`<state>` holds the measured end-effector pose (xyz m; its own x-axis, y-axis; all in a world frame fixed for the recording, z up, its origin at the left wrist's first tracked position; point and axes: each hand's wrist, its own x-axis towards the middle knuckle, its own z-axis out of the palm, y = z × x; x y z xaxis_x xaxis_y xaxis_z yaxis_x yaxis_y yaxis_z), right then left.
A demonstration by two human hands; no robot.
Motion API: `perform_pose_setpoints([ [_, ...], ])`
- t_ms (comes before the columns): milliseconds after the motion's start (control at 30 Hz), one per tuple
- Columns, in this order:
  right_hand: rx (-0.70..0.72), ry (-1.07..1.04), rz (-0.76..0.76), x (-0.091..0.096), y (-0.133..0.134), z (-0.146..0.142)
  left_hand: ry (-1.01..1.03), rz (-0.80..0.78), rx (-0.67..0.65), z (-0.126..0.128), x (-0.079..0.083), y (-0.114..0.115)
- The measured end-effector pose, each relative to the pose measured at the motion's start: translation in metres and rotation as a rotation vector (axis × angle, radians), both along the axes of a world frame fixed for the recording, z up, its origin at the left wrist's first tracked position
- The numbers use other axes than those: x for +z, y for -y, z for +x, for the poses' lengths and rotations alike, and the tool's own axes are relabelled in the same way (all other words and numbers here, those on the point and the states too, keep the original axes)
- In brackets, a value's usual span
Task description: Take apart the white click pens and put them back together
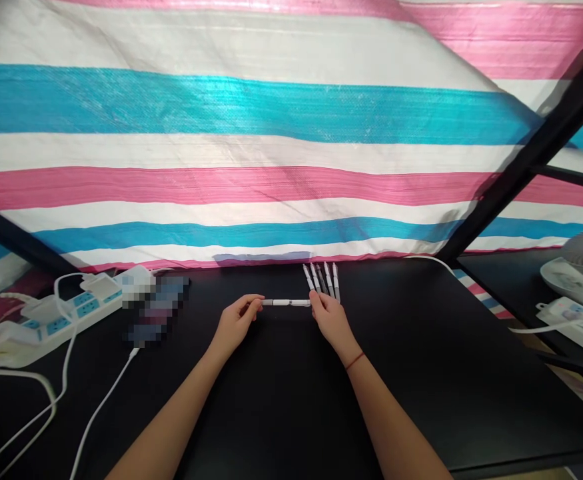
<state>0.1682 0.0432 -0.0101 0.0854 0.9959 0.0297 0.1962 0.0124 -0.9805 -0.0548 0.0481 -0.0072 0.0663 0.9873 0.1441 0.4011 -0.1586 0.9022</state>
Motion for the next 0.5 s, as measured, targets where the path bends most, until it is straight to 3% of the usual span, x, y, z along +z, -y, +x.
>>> perform_pose_setpoints([
  [500, 0.035, 0.052, 0.063, 0.0009, 0.0003, 0.0018, 0.014, -0.032, 0.008, -0.0007, -0.0001, -0.0025],
])
